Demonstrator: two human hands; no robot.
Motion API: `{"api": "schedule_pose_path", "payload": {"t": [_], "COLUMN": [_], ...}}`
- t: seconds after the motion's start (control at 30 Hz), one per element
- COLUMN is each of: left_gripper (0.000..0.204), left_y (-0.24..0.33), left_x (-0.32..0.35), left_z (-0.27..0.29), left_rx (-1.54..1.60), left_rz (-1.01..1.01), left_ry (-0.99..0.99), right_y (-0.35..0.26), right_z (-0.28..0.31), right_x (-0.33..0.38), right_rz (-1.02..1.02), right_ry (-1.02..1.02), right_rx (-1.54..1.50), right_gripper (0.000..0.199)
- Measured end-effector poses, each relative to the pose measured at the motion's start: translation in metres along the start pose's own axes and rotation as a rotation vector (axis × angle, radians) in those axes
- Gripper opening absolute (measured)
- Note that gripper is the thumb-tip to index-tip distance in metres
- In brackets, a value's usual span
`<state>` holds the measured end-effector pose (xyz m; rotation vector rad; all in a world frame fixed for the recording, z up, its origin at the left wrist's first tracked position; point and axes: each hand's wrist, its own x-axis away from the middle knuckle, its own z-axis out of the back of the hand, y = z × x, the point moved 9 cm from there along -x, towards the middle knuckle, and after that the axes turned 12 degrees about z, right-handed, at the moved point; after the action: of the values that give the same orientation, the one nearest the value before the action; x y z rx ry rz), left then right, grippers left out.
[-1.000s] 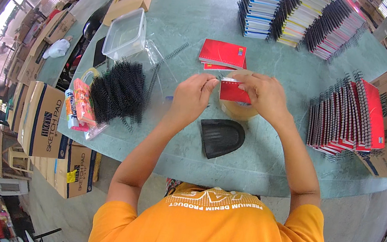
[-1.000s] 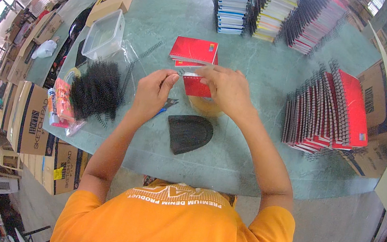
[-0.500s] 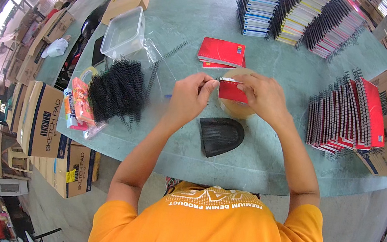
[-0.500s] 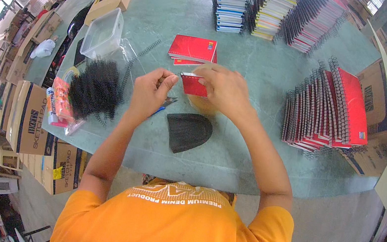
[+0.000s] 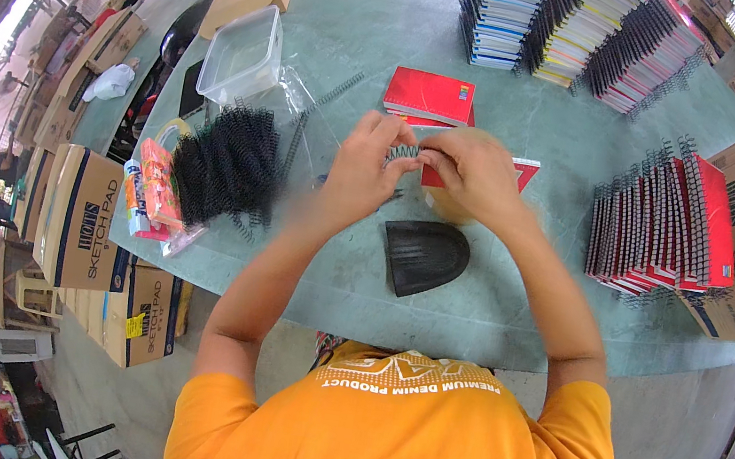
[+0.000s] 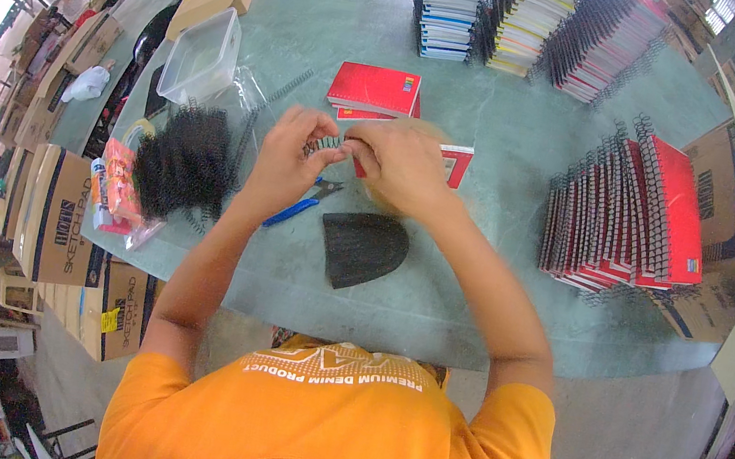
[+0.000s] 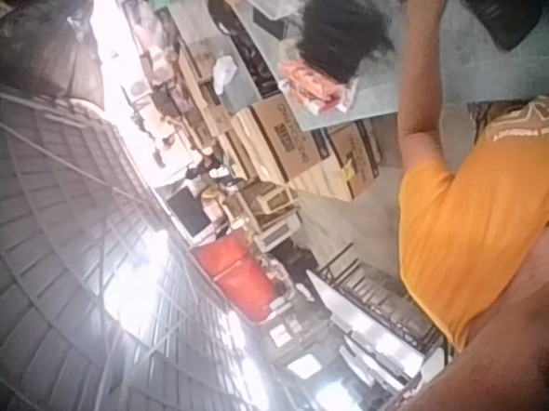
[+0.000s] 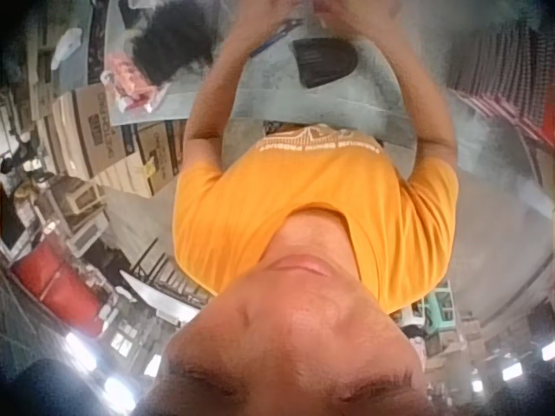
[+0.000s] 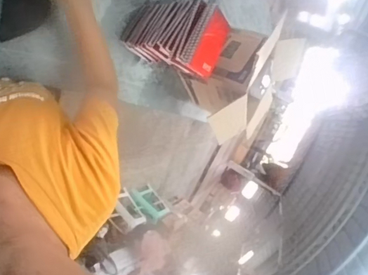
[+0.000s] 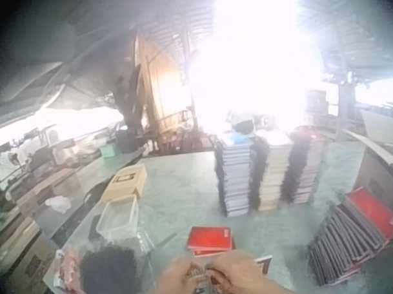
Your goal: The person binds notebooks by threading a spiral coil into pre-punched holes of a notebook cover and paper stack, using a small piece of dark material to help rotate the coil, and then cutting the excess coil with pliers.
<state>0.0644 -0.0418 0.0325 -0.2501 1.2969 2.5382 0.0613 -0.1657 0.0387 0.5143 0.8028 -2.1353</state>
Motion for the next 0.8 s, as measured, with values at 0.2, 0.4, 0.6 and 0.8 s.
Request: {"api": "schedule_pose_path", "payload": {"t": [0.2,0.4,0.6,0.8], "left_gripper": [0.025,0.039,0.043,0.040], "left_y": [0.010,0.004,0.023,0.041], "left_x": [0.012,0.080,0.056,0.043], "left_z": [-0.006,-0.100,-0.037,-0.001], "left_rx": [-0.340,-0.497,-0.191,-0.291], "left_rz": [-0.242,-0.184,-0.009,-0.127], "left_ry": [0.068,-0.266,-0.294,0.037], "right_y": [0.021,0.009,0.034,0.066], "right_z": [-0.005,-0.003,0.042,0.029], "right_x": [0.000,-0.005,0.038,0.051], "right_rz": [-0.149,-0.039,-0.022,-0.419], "right_ry": [0.030,0.038,-0.104,0.025], "right_rx": [-0.208,-0.057,0.162,-0.380], "right_gripper": [0.016,0.018,0.028,0.020]}}
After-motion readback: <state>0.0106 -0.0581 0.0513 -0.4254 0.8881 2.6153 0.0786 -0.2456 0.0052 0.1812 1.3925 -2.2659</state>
